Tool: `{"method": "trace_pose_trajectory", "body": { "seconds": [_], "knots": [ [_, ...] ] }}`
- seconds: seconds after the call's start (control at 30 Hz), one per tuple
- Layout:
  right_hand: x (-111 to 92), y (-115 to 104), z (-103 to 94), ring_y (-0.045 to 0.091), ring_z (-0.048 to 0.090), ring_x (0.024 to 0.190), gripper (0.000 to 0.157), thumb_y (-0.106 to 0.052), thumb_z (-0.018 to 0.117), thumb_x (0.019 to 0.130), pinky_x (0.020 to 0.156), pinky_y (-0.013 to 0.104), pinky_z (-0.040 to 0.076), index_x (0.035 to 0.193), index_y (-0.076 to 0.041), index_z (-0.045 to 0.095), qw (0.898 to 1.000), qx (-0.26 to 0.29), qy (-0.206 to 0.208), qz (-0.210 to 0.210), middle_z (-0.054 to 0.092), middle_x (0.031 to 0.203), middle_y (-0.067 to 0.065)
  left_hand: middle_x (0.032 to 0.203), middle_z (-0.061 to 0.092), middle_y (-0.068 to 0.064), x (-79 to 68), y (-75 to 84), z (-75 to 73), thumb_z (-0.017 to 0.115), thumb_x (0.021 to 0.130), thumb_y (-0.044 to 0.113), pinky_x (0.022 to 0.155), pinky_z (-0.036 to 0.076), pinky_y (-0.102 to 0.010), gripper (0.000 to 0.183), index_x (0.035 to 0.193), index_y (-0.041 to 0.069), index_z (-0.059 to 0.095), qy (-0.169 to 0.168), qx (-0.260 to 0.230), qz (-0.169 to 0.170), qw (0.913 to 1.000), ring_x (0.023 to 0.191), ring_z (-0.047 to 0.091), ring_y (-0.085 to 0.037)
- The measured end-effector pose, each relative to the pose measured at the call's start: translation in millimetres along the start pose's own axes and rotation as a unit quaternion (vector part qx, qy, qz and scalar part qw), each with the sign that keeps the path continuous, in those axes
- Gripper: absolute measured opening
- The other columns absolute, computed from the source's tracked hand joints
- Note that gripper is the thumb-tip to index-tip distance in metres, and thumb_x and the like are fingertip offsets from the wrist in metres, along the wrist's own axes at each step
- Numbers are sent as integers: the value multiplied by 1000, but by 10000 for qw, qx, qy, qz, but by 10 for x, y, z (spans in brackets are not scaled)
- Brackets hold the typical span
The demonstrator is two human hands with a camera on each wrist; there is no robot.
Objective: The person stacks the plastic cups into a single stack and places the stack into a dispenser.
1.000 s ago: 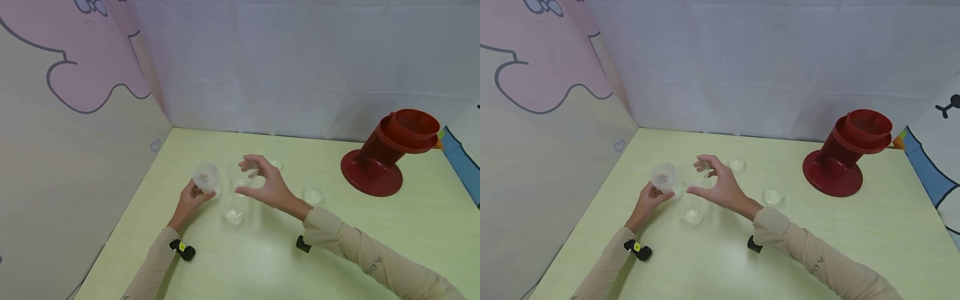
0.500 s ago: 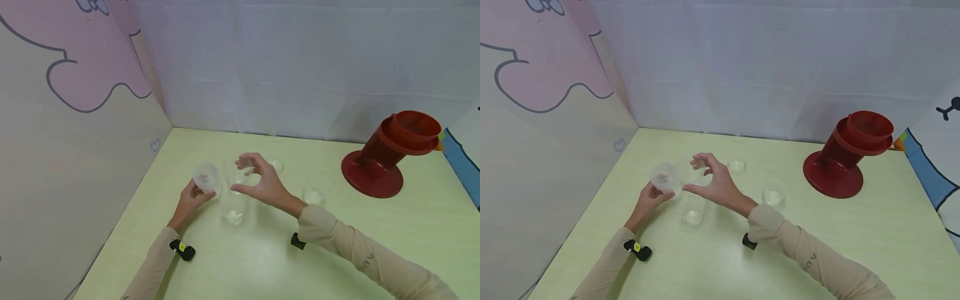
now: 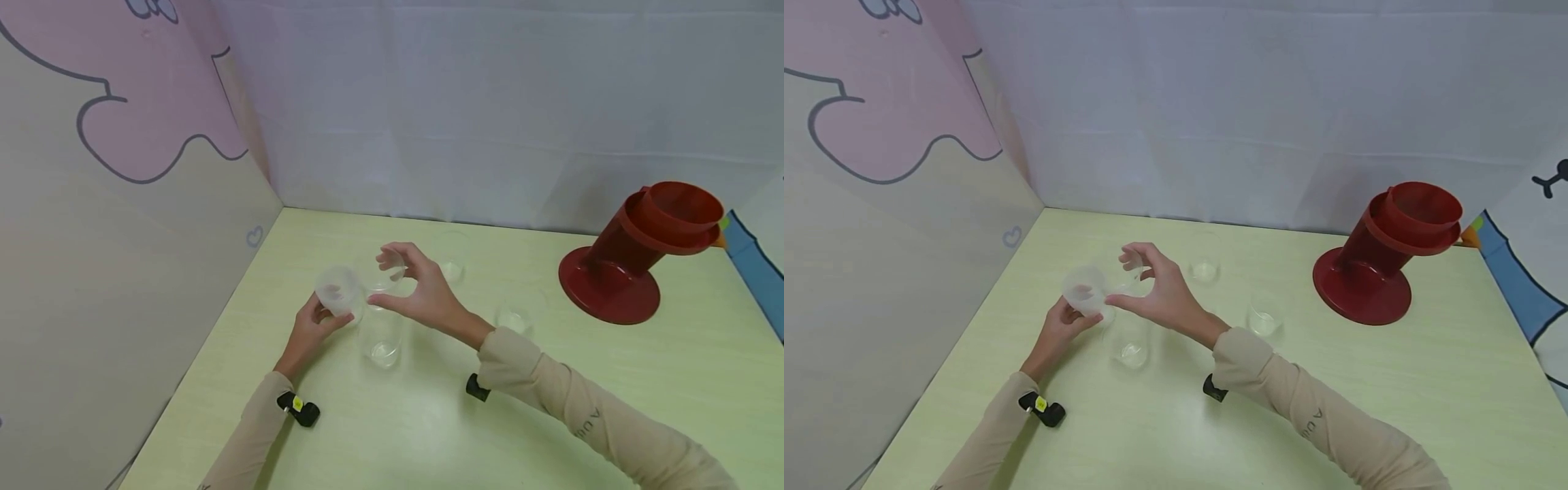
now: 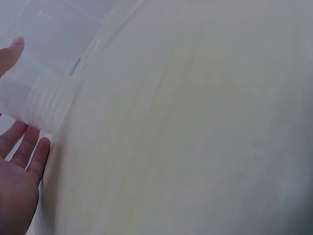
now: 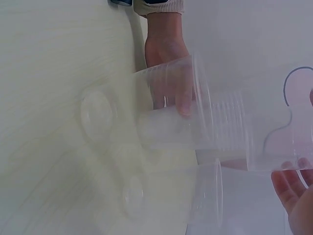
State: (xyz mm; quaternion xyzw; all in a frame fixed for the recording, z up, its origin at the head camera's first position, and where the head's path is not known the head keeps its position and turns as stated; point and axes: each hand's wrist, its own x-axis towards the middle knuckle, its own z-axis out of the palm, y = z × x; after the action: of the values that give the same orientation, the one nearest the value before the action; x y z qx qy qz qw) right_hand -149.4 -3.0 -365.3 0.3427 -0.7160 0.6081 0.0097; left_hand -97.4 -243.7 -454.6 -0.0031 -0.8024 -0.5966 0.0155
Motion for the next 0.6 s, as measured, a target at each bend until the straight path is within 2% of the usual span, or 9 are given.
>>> {"method": "trace_pose_trajectory", "body": {
  "seconds": [0.2,0.33,0.43,0.6],
  "knots": [
    [62,-14,25,23,59,105,68,-16,86,70,87,44,50,126,-12,48,10000,-27,-29,31,62,115,3,127,53,-7,4,-3,-10,76,82,23,94,46,-40,65,137,13,42,-36,86,-89,9999,111,55,-25],
    [103,-11,48,19,59,106,68,-17,85,70,87,45,49,127,-13,48,9999,-95,-47,88,61,116,1,128,53,-6,57,-154,-26,77,81,26,93,47,-38,66,137,16,43,-37,52,-115,9999,112,55,-25],
    [135,-11,65,16,59,106,69,-19,85,71,87,41,49,128,-14,47,9997,-172,-71,137,61,116,-1,127,53,-3,99,-277,-36,78,80,30,92,47,-35,66,136,22,44,-8,38,-140,9999,111,56,-24],
    [187,-15,97,17,59,107,68,-20,85,71,88,36,49,127,-13,47,9997,-150,-124,145,60,117,1,126,54,0,109,-302,-35,79,78,34,90,48,-36,66,134,26,45,37,125,-138,9998,109,57,-22]
  ]
}}
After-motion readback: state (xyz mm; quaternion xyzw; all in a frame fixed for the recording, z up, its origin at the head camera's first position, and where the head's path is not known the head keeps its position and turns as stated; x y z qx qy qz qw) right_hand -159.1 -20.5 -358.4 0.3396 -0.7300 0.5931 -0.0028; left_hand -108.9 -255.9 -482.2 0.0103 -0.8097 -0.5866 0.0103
